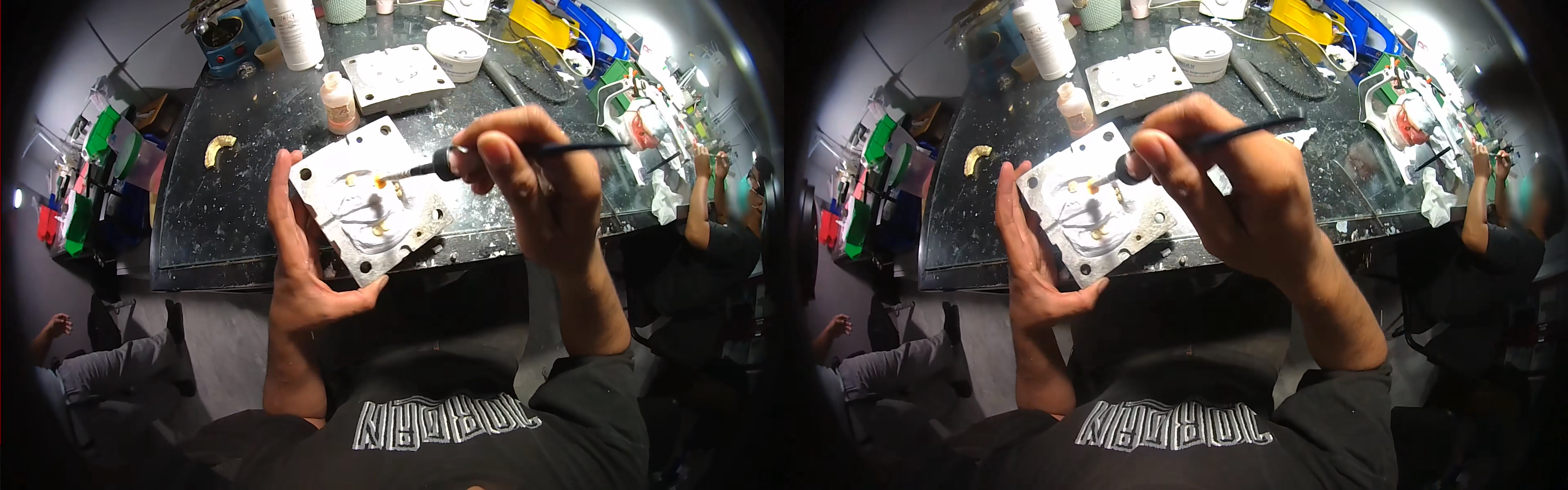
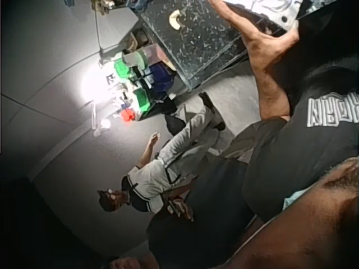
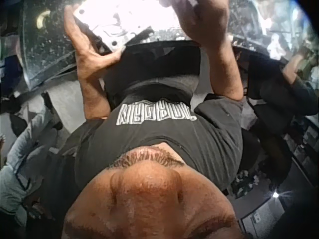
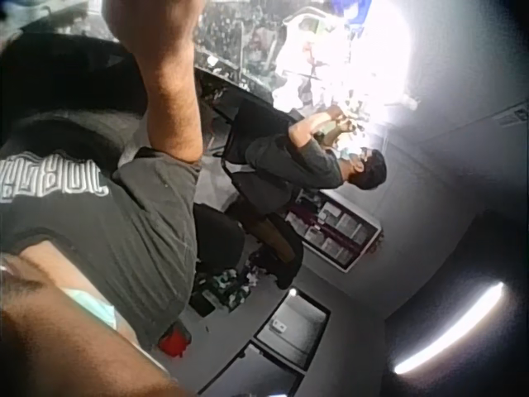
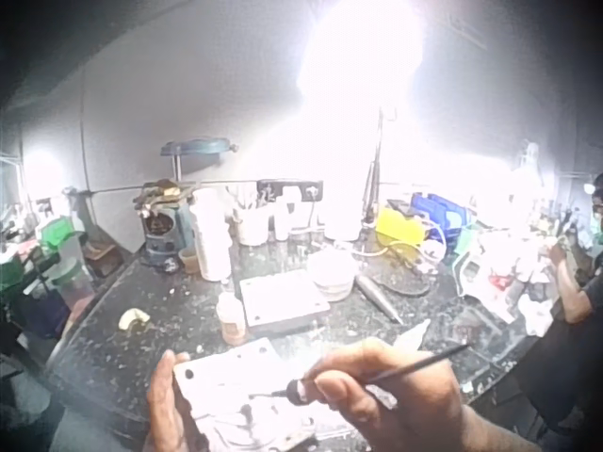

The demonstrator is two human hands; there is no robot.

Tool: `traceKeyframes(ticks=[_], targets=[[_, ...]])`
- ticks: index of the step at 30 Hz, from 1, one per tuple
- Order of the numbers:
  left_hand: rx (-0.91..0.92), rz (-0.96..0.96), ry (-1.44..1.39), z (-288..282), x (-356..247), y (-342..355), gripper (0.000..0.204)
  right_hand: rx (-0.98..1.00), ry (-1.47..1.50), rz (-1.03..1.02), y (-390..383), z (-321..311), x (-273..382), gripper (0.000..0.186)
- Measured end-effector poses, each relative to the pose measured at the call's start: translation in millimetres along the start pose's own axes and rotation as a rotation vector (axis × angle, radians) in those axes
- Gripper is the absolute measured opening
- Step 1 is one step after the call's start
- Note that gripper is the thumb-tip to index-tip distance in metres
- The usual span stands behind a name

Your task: The person applies a yellow substance to a white mold using a brush, then uses a rotary tool to smooth or shape the surface. The person holds the mold and works on it at a cluttered workbench.

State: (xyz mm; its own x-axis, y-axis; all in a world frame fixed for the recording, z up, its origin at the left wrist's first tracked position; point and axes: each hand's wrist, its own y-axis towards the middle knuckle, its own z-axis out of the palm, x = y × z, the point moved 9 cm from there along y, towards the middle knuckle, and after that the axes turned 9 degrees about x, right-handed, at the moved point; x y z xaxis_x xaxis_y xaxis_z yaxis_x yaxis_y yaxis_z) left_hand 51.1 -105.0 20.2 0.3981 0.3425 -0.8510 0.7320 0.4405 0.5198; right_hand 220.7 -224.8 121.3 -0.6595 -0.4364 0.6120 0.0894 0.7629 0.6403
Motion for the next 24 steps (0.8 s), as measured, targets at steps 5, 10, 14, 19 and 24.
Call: traceKeyframes(ticks=[5, 10, 14, 19, 24], targets=[[-0.012, -0.100, -0.173, -5, 5, 4, 0.141, 0.134, -0.134, -0.035, -18, 10, 7, 0.008], [0.025, -0.049, -0.134, -2, 3, 3, 0.141, 0.038, -0.016, 0.023, -21, -9, 4, 0.011], [0.052, -0.044, -0.144, -1, 3, 2, 0.141, 0.020, 0.033, 0.083, -21, -12, -21, 0.016], [0.079, -0.018, -0.142, -1, 3, 1, 0.141, -0.122, 0.145, 0.106, -29, -15, -24, 0.023], [0.032, -0.047, -0.093, -3, 9, -3, 0.141, 0.018, 0.085, 0.076, -33, -14, -18, 0.020]])
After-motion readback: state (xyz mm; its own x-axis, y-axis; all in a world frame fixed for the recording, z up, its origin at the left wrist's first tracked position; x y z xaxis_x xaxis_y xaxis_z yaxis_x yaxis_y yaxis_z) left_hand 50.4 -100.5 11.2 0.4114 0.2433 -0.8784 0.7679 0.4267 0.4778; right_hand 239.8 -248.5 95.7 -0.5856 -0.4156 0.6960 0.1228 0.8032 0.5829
